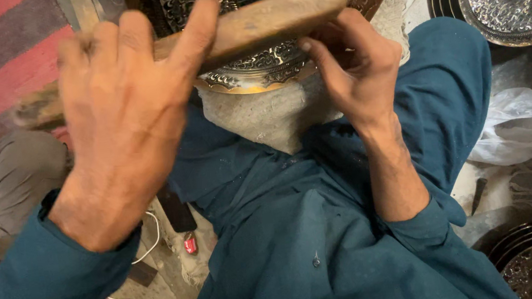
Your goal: The person sits cross-legged on the floor with an ornate brass tray on a cloth pad on their lap. They hold a punch against the tray's embossed surface and repeatedly strike it with a wooden mallet, repositioning the punch to work different areas of the decorative pattern, occasionally pausing to reposition the tray.
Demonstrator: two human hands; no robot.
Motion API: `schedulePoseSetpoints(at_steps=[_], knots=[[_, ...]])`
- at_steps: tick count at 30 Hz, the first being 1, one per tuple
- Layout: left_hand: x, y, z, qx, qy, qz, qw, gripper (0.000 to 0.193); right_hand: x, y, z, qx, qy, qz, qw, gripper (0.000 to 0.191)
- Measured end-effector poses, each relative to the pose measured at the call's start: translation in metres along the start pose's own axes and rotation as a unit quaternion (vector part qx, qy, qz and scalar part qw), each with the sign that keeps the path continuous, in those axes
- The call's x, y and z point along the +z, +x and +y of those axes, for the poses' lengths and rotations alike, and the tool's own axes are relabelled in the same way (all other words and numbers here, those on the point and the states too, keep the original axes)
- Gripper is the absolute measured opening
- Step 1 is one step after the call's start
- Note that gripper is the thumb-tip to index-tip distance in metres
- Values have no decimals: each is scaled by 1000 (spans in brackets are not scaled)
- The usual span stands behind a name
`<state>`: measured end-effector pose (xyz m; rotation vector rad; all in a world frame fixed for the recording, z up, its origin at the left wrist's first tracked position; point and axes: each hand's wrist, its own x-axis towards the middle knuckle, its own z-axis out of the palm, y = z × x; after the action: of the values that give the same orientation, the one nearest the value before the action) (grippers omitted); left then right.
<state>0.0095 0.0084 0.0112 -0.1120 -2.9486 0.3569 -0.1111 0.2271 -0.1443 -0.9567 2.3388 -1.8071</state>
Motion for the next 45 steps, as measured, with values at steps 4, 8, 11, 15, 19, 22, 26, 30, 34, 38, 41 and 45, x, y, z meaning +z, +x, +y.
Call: schedulePoseSetpoints(at_steps=[4,8,11,15,19,22,26,30,34,38,41,45], knots=[[0,-1,0,-4,11,-8,1000,70,1,0,0,2,19,5,1000,32],[1,0,-1,-9,-10,0,1000,66,1,1,0,-2,25,2,1000,33],[1,1,-2,-15,-1,-6,1000,68,0,2,-2,1,11,-1,1000,32],[1,1,-3,-11,6,-1,1000,65,-1,4,-5,-25,30,-4,999,31],[1,0,-5,-5,34,-3,999,66,-1,6,-8,-1,6,-4,1000,32],[2,-1,-4,-9,11,-2,1000,66,-1,5,-8,1,18,-5,1000,33],[2,-1,-5,-5,12,2,1000,62,-1,4,-6,11,24,-16,1000,30],[-1,-1,-4,-15,4,-1,1000,67,0,2,-2,17,13,-12,1000,31],[-4,0,-3,-20,-11,0,1000,67,1,1,-1,7,41,-13,999,29],[-7,5,-2,-28,54,-16,998,71,6,1,-4,21,38,15,999,32],[-13,7,0,-76,-181,-20,980,74,7,-1,-5,11,54,31,998,28],[-15,9,-1,-14,2,-4,1000,65,2,0,-3,-7,15,12,1000,28]])
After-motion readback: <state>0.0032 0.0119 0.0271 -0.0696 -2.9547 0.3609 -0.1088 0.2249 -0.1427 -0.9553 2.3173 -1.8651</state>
